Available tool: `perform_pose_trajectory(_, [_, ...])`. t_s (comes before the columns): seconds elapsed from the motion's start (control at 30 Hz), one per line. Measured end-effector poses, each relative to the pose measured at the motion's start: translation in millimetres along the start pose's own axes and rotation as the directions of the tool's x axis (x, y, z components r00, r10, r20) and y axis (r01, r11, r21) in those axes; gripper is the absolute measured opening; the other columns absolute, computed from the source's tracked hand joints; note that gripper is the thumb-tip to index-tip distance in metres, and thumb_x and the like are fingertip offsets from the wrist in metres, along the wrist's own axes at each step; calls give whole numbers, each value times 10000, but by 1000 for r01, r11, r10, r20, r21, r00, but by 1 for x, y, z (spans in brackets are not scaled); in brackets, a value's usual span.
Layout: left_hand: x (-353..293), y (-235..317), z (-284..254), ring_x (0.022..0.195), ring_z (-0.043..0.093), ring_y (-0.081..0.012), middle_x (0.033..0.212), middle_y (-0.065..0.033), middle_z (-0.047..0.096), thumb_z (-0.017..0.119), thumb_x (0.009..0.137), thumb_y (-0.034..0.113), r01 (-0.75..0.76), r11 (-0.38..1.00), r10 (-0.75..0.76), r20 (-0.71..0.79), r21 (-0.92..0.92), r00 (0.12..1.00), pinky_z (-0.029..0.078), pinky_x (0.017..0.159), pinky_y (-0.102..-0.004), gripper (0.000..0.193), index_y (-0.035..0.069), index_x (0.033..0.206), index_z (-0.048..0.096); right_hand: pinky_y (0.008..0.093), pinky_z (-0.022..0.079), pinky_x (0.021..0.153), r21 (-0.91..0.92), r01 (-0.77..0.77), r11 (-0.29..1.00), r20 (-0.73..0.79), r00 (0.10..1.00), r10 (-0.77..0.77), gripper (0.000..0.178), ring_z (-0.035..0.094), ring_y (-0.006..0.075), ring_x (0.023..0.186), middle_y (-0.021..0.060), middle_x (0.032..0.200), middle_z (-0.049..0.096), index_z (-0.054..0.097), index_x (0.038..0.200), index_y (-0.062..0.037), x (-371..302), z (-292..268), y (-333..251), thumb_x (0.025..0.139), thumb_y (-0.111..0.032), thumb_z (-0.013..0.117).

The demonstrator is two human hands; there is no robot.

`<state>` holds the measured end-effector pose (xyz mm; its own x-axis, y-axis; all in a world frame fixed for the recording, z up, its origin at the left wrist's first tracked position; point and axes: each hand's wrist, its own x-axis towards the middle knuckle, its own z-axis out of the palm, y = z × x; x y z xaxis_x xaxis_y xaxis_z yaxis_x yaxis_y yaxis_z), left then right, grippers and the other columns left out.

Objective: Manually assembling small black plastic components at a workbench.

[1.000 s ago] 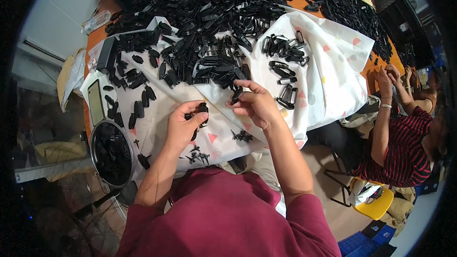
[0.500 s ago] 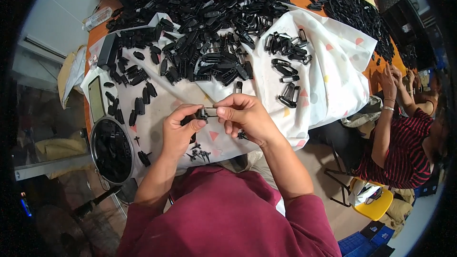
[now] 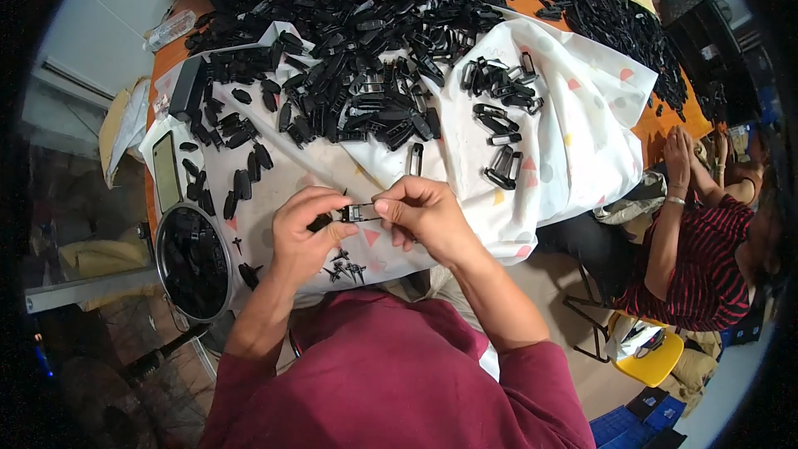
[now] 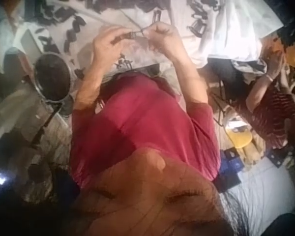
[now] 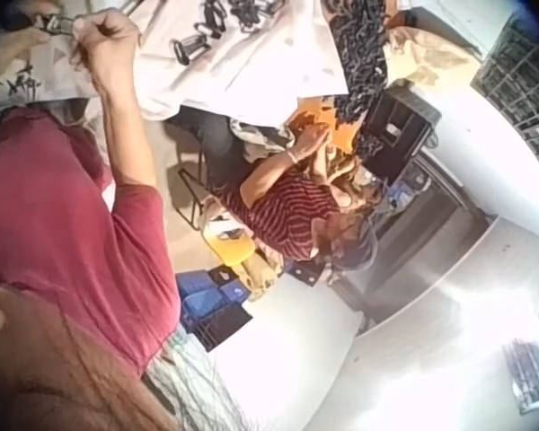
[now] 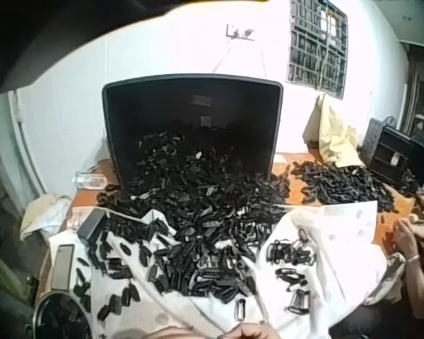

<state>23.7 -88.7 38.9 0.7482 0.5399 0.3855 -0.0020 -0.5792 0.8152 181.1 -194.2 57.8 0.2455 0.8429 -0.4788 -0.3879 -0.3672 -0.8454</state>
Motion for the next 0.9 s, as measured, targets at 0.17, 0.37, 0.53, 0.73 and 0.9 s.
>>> perform_pose_trajectory(0.17, [-5,6,23,668,502,-56,925,-31,615,644,792,78,477,566,-580,87,-672,810,429,589,-195,321,-9,1093,575,215,470,510,-83,260,962,-155,950,-270,221,569,98,581,65,773,607,557,994,-5,-3,26,23,841,-158,603])
perform_pose_trajectory(0.37, [-13,-7,19,542,468,-57,816,-39,609,549,868,237,444,120,-584,299,-888,755,398,510,-173,263,2,981,586,222,479,581,-336,266,903,-122,939,-322,176,577,94,640,79,762,618,526,933,55,-1,29,41,829,-65,602])
perform_pose_trajectory(0.53, [-27,-52,-7,500,510,-116,716,-62,585,532,855,321,374,252,-806,20,-893,592,385,413,-218,290,41,922,561,325,459,561,-835,69,545,-243,843,-479,383,601,265,615,185,762,612,533,1000,-9,24,4,30,766,-280,670])
perform_pose_trajectory(0.73, [-4,-89,-54,564,578,-176,764,-74,582,635,770,179,617,692,-719,-433,-375,544,432,476,-273,210,9,871,563,412,458,640,-915,48,401,-224,766,-602,447,583,364,725,235,857,589,486,1135,-24,54,-27,33,726,-133,626])
perform_pose_trajectory(0.9, [18,-81,-56,677,601,-309,859,-131,616,615,740,200,580,383,-372,-454,719,810,479,600,-410,180,39,823,608,220,470,540,-392,168,904,-311,901,-302,264,573,98,689,54,797,592,528,1100,-32,40,-5,25,837,-22,509])
